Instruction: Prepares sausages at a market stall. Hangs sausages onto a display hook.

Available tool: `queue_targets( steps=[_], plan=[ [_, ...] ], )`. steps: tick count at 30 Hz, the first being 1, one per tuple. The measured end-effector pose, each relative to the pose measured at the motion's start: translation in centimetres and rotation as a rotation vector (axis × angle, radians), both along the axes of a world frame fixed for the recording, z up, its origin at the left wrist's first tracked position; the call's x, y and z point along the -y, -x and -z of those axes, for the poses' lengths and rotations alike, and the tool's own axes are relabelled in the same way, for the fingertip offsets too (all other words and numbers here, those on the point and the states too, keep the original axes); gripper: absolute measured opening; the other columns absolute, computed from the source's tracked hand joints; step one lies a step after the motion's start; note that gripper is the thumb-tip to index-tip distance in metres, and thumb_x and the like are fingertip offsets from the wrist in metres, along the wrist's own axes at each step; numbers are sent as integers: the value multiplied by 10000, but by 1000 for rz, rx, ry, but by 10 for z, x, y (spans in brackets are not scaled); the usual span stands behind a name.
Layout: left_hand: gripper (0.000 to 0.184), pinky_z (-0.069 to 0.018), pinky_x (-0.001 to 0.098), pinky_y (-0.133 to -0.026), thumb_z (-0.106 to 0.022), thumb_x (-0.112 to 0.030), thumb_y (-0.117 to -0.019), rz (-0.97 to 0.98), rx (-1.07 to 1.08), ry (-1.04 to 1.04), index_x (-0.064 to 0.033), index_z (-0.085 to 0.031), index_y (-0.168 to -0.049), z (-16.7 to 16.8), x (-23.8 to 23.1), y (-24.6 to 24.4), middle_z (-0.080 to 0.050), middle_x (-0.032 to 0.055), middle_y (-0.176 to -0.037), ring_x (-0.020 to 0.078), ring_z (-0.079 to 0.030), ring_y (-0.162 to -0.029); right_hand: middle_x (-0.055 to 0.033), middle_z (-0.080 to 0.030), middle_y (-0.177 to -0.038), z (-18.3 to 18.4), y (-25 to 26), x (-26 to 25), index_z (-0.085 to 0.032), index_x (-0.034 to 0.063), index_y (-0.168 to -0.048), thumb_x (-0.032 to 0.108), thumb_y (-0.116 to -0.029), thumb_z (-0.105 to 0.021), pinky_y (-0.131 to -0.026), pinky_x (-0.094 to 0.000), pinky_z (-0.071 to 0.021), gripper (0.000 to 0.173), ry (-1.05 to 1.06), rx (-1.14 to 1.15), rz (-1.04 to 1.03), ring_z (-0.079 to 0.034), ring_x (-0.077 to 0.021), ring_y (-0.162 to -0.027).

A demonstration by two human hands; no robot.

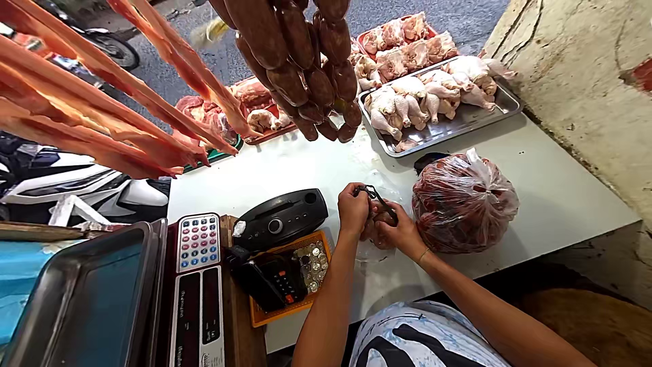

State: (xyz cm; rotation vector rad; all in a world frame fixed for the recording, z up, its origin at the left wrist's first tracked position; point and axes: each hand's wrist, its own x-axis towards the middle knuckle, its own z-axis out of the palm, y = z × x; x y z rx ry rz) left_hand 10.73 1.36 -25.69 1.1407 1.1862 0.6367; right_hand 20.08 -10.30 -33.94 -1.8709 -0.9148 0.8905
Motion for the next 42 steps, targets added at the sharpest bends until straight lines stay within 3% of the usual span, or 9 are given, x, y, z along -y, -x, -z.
queue_targets(
  steps=[2,9,15,19,25,29,33,37,42],
  plan=[
    [201,-571,288,-570,-526,17,-997,91,-39,-118,27,-660,-1146,-14,-3,4,-643,90,-742,135,-627,-573,-164,-668,-1164,2,-2,4,-599,16,-1305,190,-872,-742,-905,-404,-543,488,-16,-34,101,-659,-228,-1023],
    [287,-514,259,-523,-530,27,-974,308,1,-457,-52,-696,-1193,-109,-5,17,-649,57,-755,95,-568,-542,-287,-365,-1566,-31,-18,15,-450,5,-1502,152,-887,-706,-1158,-473,-393,682,-11,73,-12,-389,-376,-1451],
    [257,-586,265,-492,-560,63,-943,301,129,-684,-18,-669,-1160,-198,-2,22,-691,66,-809,105,-644,-540,-148,-604,-1374,-91,-39,0,-605,2,-1342,120,-869,-666,-1009,-364,-531,491,-455,-118,-63,-583,-200,-1269],
    [243,-536,261,-412,-543,58,-949,320,134,-716,-21,-654,-1150,-226,-17,17,-670,87,-773,116,-597,-469,-154,-604,-1386,-152,-47,-24,-505,-32,-1432,257,-919,-706,-1067,-332,-490,622,-681,11,-304,-576,-165,-1286],
    [202,-519,252,-456,-558,54,-971,282,93,-576,-17,-683,-1113,-236,-30,6,-670,108,-742,123,-582,-485,-93,-692,-1114,-200,-30,-50,-408,-36,-1501,224,-864,-778,-913,-252,-560,781,-673,-15,-369,-673,-88,-993],
    [200,-507,239,-471,-565,87,-940,247,89,-580,11,-692,-1075,-235,-33,12,-644,92,-698,113,-574,-492,-38,-705,-989,-205,-22,-50,-397,20,-1499,177,-846,-670,-750,-262,-584,725,-676,-206,-263,-683,-81,-820],
    [262,-542,269,-540,-562,26,-905,369,33,-659,8,-685,-1136,-218,-43,22,-689,63,-853,99,-606,-579,-69,-732,-995,-201,-27,-47,-445,47,-1484,301,-876,-743,-748,-339,-614,723,-652,-305,-239,-711,-138,-806],
    [281,-553,299,-635,-570,-4,-893,408,-82,-717,-13,-690,-1148,-202,-40,23,-688,70,-927,104,-627,-674,-97,-696,-1180,-184,-37,-39,-483,72,-1486,165,-789,-772,-776,-365,-624,760,-608,-405,-350,-714,-180,-886],
    [279,-557,352,-884,-610,-17,-907,504,-232,-963,5,-704,-1169,-183,-16,15,-718,146,-1076,175,-690,-965,-61,-746,-990,-177,-26,-37,-659,18,-1250,116,-803,-773,-719,-304,-628,471,-674,-293,-125,-722,-138,-786]
  ],
)
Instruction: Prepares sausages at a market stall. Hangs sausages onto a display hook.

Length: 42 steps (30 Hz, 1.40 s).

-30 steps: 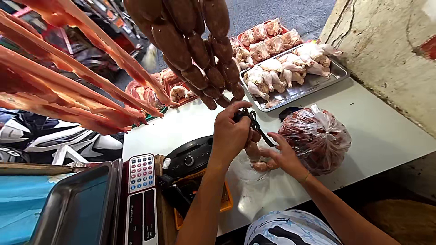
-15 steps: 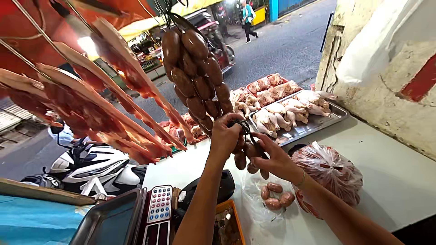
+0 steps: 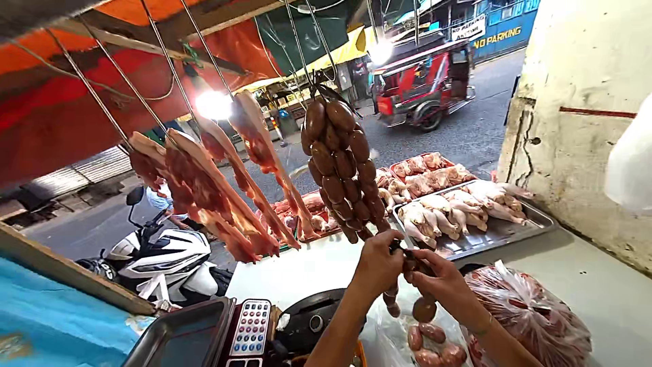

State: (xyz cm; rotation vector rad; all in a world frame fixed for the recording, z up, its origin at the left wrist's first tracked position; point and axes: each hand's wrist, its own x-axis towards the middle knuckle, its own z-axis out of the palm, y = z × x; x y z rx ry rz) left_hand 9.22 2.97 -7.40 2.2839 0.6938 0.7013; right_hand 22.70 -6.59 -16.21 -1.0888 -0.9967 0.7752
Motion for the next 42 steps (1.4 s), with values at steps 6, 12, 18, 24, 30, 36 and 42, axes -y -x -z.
queue_targets(
  steps=[6,12,18,24,30,36,42],
  plan=[
    [268,-564,431,-930,-626,40,-887,-43,90,-309,18,-737,-1130,25,21,-6,-728,173,-1035,292,-706,-996,16,-685,-746,6,15,-5,-622,59,-945,4,-785,-755,-580,-212,-559,215,-27,-122,213,-650,-53,-627],
    [331,-509,544,-934,-585,24,-889,25,-70,-404,-49,-748,-1168,9,9,-2,-749,140,-1038,344,-686,-1023,45,-693,-854,20,23,-4,-682,64,-948,-6,-830,-720,-686,-209,-570,143,-157,-14,122,-652,-25,-752],
    [245,-567,447,-916,-601,12,-937,76,26,-77,-6,-724,-1149,11,9,-4,-726,137,-1051,232,-700,-998,-13,-712,-868,1,16,-26,-688,4,-1005,52,-882,-727,-746,-238,-585,138,11,8,122,-679,-55,-793],
    [343,-590,339,-699,-573,111,-945,-134,515,734,-29,-576,-1259,4,-22,8,-623,92,-941,154,-633,-717,-139,-607,-1304,-21,-38,-30,-451,163,-1515,82,-803,-749,-785,-355,-602,777,257,338,-305,-687,-172,-897],
    [507,-572,280,-636,-572,83,-966,-142,618,735,-116,-501,-1427,-19,-22,8,-627,89,-1007,125,-624,-687,0,-678,-855,-15,-42,-32,-579,49,-1377,128,-921,-576,-610,-211,-503,463,109,374,-194,-589,-27,-659],
    [607,-547,247,-601,-609,50,-959,-90,566,646,-196,-445,-1490,-49,-19,10,-640,89,-1026,114,-621,-689,-51,-735,-991,-28,-45,-38,-637,50,-1323,94,-920,-652,-762,-275,-585,405,-96,242,-75,-691,-99,-831],
    [627,-563,280,-643,-624,2,-971,-5,570,610,-194,-408,-1526,-87,-18,-5,-649,102,-1005,134,-632,-712,-100,-686,-1248,-59,-63,-37,-604,4,-1358,154,-897,-696,-970,-253,-538,494,-105,461,4,-657,-94,-1111]
  ],
)
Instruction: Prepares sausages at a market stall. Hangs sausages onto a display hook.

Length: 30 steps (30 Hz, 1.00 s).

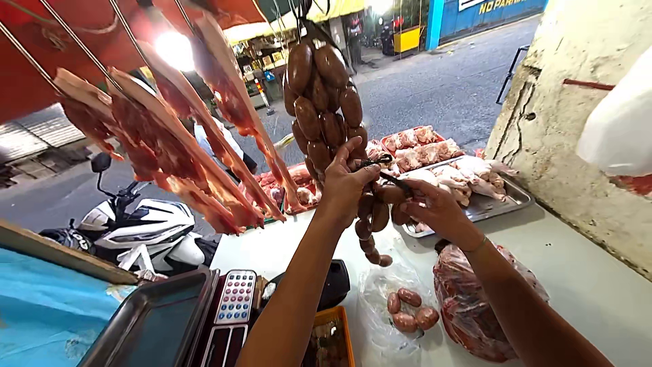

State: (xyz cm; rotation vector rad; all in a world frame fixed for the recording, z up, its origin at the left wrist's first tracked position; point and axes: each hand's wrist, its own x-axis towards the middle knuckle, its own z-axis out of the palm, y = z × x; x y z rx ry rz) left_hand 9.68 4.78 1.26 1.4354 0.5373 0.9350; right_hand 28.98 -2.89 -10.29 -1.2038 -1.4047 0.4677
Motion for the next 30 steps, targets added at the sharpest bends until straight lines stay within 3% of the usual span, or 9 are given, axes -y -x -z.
queue_targets(
  steps=[3,9,12,16,18,20,22,26,30],
  plan=[
    [664,-557,307,-688,-677,41,-921,-22,2,-48,-143,-437,-1512,-25,-1,-13,-650,128,-1004,165,-625,-743,-130,-635,-1354,-39,-18,5,-542,-9,-1413,163,-892,-675,-995,-311,-556,566,-98,-2,25,-635,-174,-1220],
    [491,-526,262,-605,-743,96,-838,-180,8,-141,-59,-629,-1290,-76,-2,-38,-637,120,-953,146,-592,-665,-106,-684,-1179,-154,-35,-7,-628,-15,-1240,65,-979,-586,-919,-356,-590,275,-426,-59,207,-688,-152,-1043],
    [375,-529,264,-587,-739,44,-874,-205,8,-214,-55,-647,-1224,-106,1,-44,-652,95,-908,128,-593,-634,-182,-677,-1215,-219,-28,-26,-624,-24,-1280,137,-1033,-580,-899,-426,-590,298,-406,163,284,-705,-235,-1013],
    [322,-494,246,-522,-714,8,-910,-249,6,-321,-23,-637,-1221,-144,-9,-52,-646,90,-827,114,-564,-570,-231,-667,-1204,-283,-22,-82,-570,-5,-1391,255,-975,-664,-950,-567,-531,499,-320,340,416,-667,-367,-1083],
    [332,-480,239,-512,-713,10,-907,-259,10,-344,-14,-631,-1227,-160,-18,-58,-648,91,-812,116,-565,-568,-261,-643,-1212,-300,-24,-107,-469,-1,-1466,287,-963,-696,-913,-589,-540,623,-199,324,398,-669,-392,-1045],
    [317,-504,238,-526,-725,27,-885,-268,15,-379,-5,-633,-1187,-174,-22,-63,-649,89,-824,115,-580,-575,-238,-661,-1082,-308,-26,-119,-574,-38,-1293,271,-1008,-643,-773,-537,-586,426,-103,287,363,-694,-342,-863],
    [303,-538,254,-580,-715,61,-873,-268,15,-421,8,-618,-1155,-187,-29,-67,-635,87,-852,116,-587,-601,-229,-658,-1038,-313,-28,-116,-636,-61,-1126,257,-1060,-554,-801,-546,-567,335,-68,284,362,-684,-338,-871],
    [279,-517,237,-563,-691,43,-901,-308,-26,-462,4,-600,-1162,-209,-41,-77,-627,61,-787,98,-577,-581,-137,-701,-915,-310,-32,-85,-701,-6,-1024,297,-1070,-516,-741,-456,-596,358,-186,272,385,-704,-228,-770],
    [298,-546,274,-606,-647,32,-926,-321,-62,-484,-3,-588,-1216,-231,-58,-90,-646,100,-865,131,-613,-628,-72,-717,-827,-317,-32,-60,-727,15,-980,241,-1047,-577,-672,-338,-617,280,-199,84,306,-704,-134,-678]
  ],
)
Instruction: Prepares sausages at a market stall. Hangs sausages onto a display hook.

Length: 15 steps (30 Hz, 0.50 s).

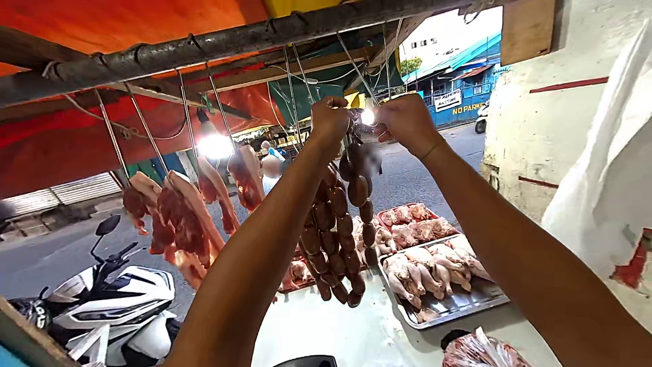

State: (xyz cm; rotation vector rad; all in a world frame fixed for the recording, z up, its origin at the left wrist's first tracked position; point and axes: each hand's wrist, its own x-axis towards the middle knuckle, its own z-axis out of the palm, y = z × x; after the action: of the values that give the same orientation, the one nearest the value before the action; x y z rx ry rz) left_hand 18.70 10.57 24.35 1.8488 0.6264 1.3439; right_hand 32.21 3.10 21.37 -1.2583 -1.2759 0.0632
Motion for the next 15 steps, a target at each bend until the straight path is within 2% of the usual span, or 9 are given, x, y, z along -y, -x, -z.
queue_targets(
  steps=[3,7,9,12,15],
  plan=[
    [308,-551,261,-618,-634,38,-936,-6,-27,-36,-1,-579,-1236,-12,-10,-4,-652,102,-900,120,-625,-652,-59,-722,-828,-2,1,3,-734,18,-991,221,-1038,-598,-672,-310,-606,250,-1,-31,-72,-698,-115,-682],
    [358,-532,289,-699,-659,21,-928,-7,-193,-189,-17,-599,-1278,-18,-13,0,-649,120,-980,145,-623,-773,-46,-731,-865,2,2,-5,-742,31,-983,214,-1042,-596,-688,-285,-594,241,-1,-24,-98,-693,-90,-705],
    [390,-505,292,-690,-660,21,-921,-10,-264,-262,-20,-594,-1303,-15,-13,2,-645,119,-976,140,-597,-758,-52,-734,-899,5,5,-12,-742,35,-1000,222,-1044,-585,-700,-298,-592,248,5,-21,-96,-694,-100,-726],
    [393,-555,334,-757,-609,29,-945,13,-349,-361,-13,-588,-1335,-5,-17,4,-673,161,-1065,167,-646,-812,-46,-731,-881,15,7,-27,-745,45,-995,247,-1031,-609,-717,-314,-604,246,-37,6,-77,-700,-101,-733],
    [332,-569,301,-741,-596,27,-958,40,-352,-345,-4,-611,-1288,9,-23,6,-671,139,-1039,135,-656,-795,-39,-714,-886,30,6,-38,-742,57,-1011,256,-996,-669,-718,-323,-585,213,-96,9,-53,-679,-107,-753]
  ],
)
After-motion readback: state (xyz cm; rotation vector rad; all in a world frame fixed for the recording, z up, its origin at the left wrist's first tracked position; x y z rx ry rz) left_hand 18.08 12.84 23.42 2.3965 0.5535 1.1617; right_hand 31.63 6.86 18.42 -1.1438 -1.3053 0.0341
